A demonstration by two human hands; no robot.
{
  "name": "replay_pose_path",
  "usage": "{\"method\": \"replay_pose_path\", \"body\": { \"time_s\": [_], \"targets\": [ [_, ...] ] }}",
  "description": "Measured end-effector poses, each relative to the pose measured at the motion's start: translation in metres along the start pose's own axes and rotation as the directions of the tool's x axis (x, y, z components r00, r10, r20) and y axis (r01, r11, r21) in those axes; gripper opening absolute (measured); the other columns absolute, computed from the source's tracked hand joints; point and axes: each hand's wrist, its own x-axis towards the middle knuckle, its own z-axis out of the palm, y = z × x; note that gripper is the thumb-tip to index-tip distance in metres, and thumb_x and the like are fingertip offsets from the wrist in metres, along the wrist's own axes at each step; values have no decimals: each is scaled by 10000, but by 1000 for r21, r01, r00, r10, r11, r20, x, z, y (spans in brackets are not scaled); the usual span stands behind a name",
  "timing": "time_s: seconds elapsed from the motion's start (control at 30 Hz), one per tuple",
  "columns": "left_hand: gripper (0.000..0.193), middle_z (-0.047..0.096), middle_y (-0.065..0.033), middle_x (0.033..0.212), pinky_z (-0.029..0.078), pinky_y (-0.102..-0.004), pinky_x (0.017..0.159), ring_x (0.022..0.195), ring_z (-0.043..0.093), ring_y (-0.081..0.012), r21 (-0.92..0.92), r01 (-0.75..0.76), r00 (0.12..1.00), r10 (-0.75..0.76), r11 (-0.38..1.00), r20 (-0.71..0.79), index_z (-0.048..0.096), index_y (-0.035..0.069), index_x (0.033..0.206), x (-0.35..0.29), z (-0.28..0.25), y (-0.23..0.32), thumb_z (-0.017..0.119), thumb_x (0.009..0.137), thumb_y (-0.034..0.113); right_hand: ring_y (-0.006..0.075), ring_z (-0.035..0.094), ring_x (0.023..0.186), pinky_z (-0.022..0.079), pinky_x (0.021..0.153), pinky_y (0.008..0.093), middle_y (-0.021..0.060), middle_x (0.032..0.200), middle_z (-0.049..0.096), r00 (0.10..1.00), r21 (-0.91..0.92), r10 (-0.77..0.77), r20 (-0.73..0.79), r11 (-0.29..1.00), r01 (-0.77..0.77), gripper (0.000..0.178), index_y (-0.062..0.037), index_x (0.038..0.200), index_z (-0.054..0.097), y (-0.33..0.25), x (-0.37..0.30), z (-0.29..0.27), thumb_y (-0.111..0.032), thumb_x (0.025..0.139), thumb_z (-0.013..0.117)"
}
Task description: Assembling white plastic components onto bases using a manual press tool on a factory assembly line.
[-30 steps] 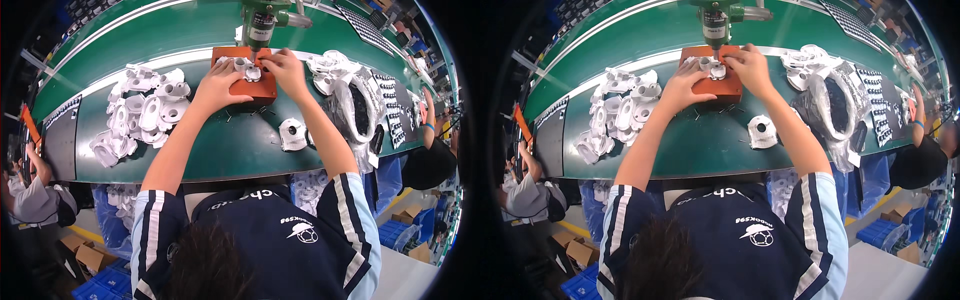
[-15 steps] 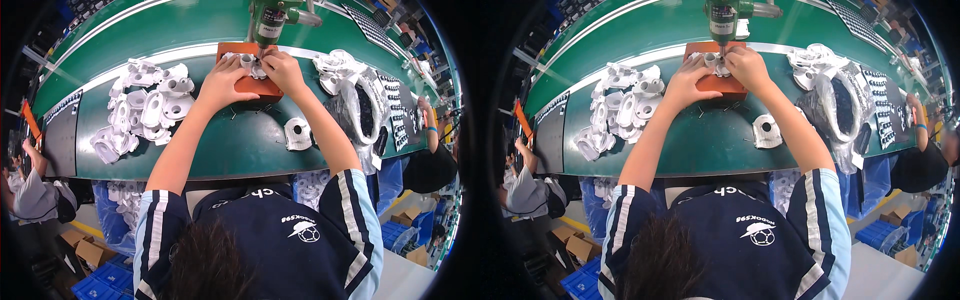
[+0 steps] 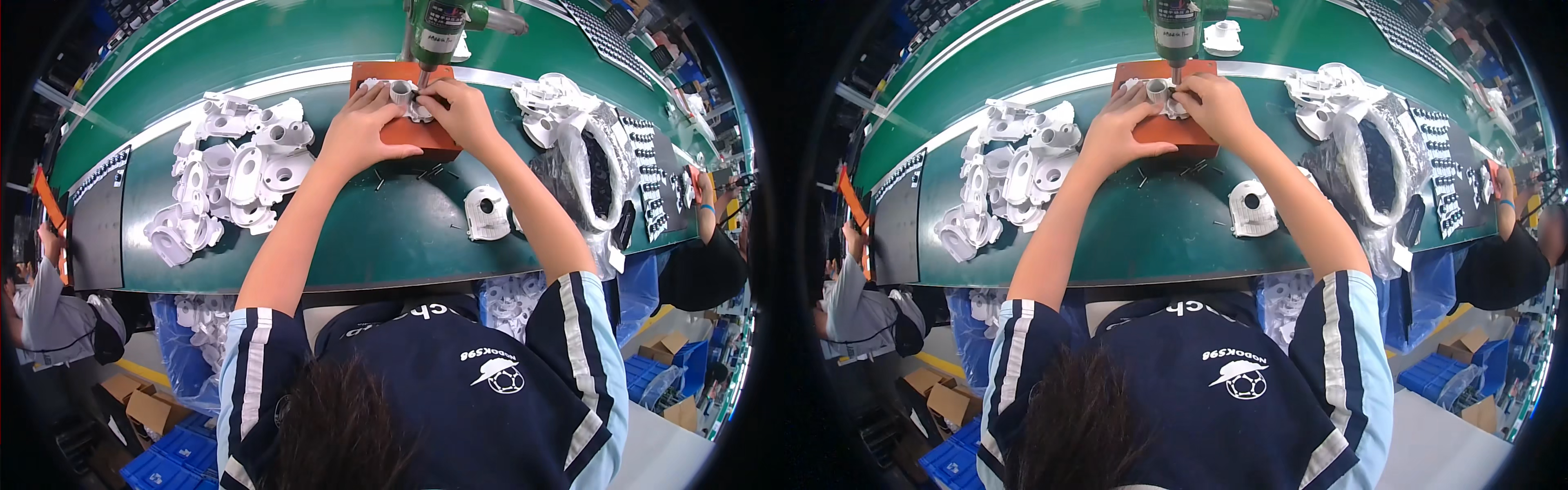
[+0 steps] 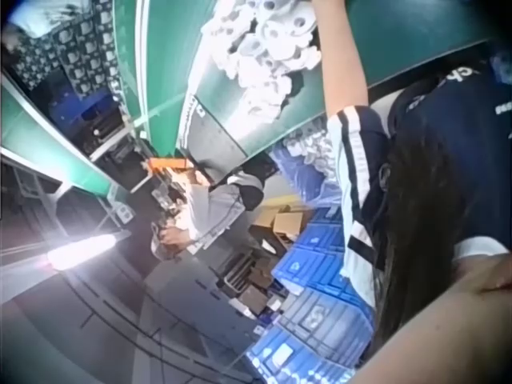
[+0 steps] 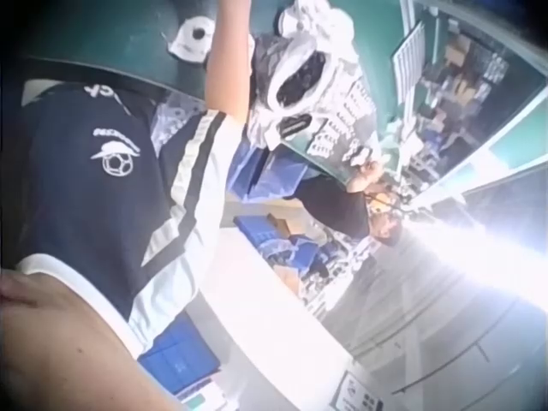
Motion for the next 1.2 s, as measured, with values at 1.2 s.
{"method": "replay_pose_path", "body": {
  "time_s": [1.2],
  "targets": [
    [582, 526, -165, 1249, 325, -421, 1051, 1221, 443, -294, 2, 8, 1000, -8, 1000, 3, 636, 45, 971, -2, 1, -1, 758, 613, 489, 222, 530, 791, 442, 744, 334, 35, 793, 571, 931, -433, 62, 360, 895, 108, 93, -81, 782, 675, -14, -100, -30, -146, 734, 627]
  ]
}}
